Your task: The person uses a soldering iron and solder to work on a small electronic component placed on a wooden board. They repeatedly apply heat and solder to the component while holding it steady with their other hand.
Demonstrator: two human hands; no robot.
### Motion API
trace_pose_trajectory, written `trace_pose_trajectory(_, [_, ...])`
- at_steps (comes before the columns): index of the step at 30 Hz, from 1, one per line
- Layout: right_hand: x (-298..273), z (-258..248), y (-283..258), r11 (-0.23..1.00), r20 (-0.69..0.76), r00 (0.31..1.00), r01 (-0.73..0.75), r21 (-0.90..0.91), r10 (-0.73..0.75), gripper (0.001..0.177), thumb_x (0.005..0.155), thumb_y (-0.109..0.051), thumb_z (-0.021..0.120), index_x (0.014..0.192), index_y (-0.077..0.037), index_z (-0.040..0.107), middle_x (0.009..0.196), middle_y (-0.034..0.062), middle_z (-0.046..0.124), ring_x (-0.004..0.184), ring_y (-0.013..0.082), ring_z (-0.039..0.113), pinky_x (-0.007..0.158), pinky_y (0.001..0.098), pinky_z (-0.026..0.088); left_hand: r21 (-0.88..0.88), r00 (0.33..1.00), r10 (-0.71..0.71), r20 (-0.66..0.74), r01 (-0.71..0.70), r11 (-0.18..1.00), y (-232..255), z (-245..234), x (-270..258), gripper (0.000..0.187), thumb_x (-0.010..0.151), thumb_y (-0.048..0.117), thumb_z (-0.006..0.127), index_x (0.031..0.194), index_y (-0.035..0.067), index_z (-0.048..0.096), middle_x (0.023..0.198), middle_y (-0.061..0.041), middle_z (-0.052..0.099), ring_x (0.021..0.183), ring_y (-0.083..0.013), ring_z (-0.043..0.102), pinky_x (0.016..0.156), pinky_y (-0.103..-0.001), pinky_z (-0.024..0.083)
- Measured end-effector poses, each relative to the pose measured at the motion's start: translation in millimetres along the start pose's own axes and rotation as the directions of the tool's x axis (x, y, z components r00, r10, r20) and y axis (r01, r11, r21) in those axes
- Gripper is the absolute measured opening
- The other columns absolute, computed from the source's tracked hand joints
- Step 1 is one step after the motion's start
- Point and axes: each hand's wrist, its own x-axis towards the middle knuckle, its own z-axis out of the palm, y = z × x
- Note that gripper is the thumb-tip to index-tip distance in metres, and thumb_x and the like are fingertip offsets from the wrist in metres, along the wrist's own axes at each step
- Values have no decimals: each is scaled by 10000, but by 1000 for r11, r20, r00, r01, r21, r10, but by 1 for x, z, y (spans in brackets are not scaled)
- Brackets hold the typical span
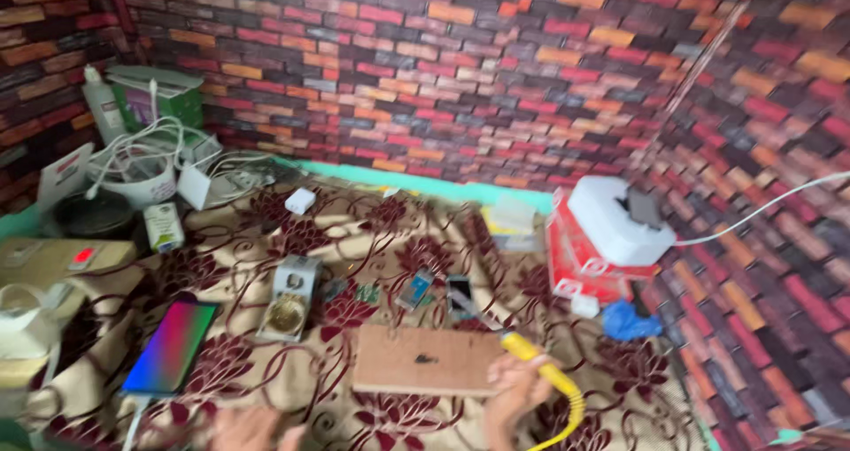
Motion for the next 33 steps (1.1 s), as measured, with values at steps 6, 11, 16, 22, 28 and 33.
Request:
trace_pose_trajectory(6, [40,-67,37,990,-50,997,59,125,-53,212,1130,-300,496,1198,-100,475,706,38,459,586,134,450,495,280,397,10,795,-27,606,26,1000,121,-40,116,996,761,533,737,1498,44,279,1455,-213,452,1398,-431,377,1115,-651,224])
trace_pose_trajectory(11, [30,-91,36,995,-55,996,67,70,-63,251,1142,-321,483,1187,-74,471,746,69,484,612,155,462,487,277,382,186,351,-102,931,-214,959,150,-39,195,1252,752,369,742,1618,-23,-73,1682,-261,62,1539,-414,118,1222,-556,51])
trace_pose_trajectory(16, [14,-78,19,993,-20,998,69,100,-68,251,1145,-301,472,1140,-50,470,773,97,505,594,159,460,479,271,382,64,201,-20,979,-215,974,146,-2,221,1207,839,527,721,1596,-13,-49,1610,-357,104,1557,-474,-37,1210,-605,-34])
trace_pose_trajectory(22, [2,-58,11,992,68,994,83,97,-90,268,1146,-296,474,1109,-31,455,769,108,498,596,167,470,488,277,396,36,227,2,974,-164,986,127,-7,214,1311,643,266,876,1630,51,41,1694,-208,93,1546,-437,35,1218,-610,21])
trace_pose_trajectory(28, [-20,-19,16,997,138,989,-56,62,47,231,1112,-275,474,1148,-47,467,754,103,499,552,173,488,454,268,379,19,493,39,869,-112,993,125,-19,166,1177,629,300,886,1568,56,219,1577,-161,289,1467,-411,234,1190,-561,196])
trace_pose_trajectory(33, [-77,41,31,980,326,928,-197,12,182,242,1073,-283,486,1149,-53,470,711,120,584,553,165,545,483,270,456,-16,921,-131,368,147,989,117,-8,91,790,747,473,887,1340,78,546,1134,-103,576,1033,-306,548,860,-514,404])
